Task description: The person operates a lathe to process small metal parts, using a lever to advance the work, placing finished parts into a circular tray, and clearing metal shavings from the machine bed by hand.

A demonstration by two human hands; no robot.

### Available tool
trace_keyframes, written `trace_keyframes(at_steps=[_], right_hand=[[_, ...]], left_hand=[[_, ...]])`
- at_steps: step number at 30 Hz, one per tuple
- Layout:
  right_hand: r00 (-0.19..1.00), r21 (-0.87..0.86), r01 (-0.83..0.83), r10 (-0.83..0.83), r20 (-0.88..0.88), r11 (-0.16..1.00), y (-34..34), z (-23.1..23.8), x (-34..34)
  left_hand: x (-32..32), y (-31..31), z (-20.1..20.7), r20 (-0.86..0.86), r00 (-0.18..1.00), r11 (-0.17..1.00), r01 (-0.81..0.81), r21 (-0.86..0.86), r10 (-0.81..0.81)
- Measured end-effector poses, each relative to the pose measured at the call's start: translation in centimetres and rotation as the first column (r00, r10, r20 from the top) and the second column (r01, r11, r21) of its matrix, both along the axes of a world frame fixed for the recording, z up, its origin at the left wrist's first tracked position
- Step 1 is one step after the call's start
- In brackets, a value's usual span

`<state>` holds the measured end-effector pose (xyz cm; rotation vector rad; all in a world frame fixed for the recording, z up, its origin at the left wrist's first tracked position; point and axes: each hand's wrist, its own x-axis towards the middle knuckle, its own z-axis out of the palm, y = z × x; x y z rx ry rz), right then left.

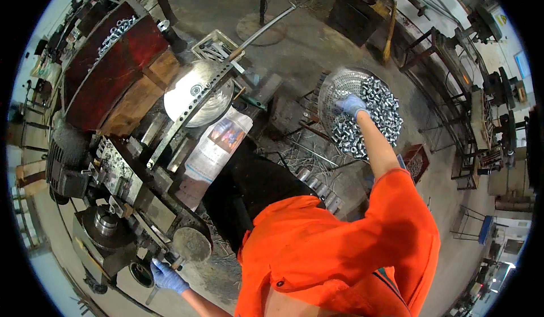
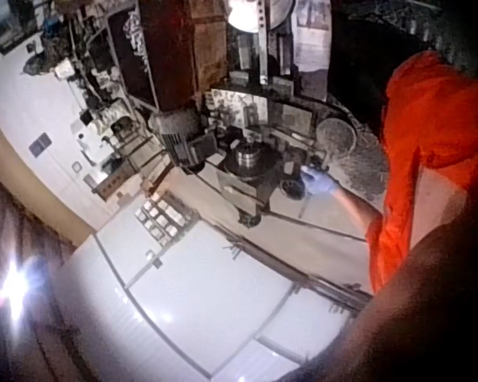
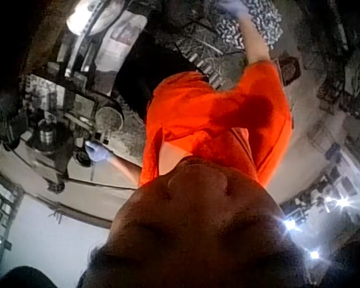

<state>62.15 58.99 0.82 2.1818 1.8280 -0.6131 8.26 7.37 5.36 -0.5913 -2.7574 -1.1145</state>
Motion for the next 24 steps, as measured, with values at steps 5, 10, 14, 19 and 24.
trace_keyframes(at_steps=[5,10,14,19,24], right_hand=[[0.853,0.259,0.213,-0.05,-0.519,0.942,-0.8,-1.3,1.3],[0.578,0.508,-0.091,0.461,-0.674,0.857,-7.6,8.5,-10.5],[0.134,0.76,-0.396,0.851,-0.507,0.515,-13.1,14.6,-21.0],[-0.289,0.829,-0.528,0.88,-0.378,0.183,-19.0,17.6,-30.1],[-0.319,0.788,-0.613,0.894,-0.314,0.058,-21.9,19.6,-33.2]], left_hand=[[-1.3,-0.4,0.1,0.118,0.989,0.995,0.087,0.039,-0.091],[2.0,4.5,8.5,0.01,0.974,0.958,0.219,0.184,-0.225],[4.9,12.8,11.4,0.098,0.885,0.877,0.427,0.221,-0.456],[8.7,18.2,13.5,0.131,0.699,0.705,0.659,0.264,-0.703],[9.0,16.9,11.9,0.172,0.787,0.795,0.535,0.287,-0.592]])
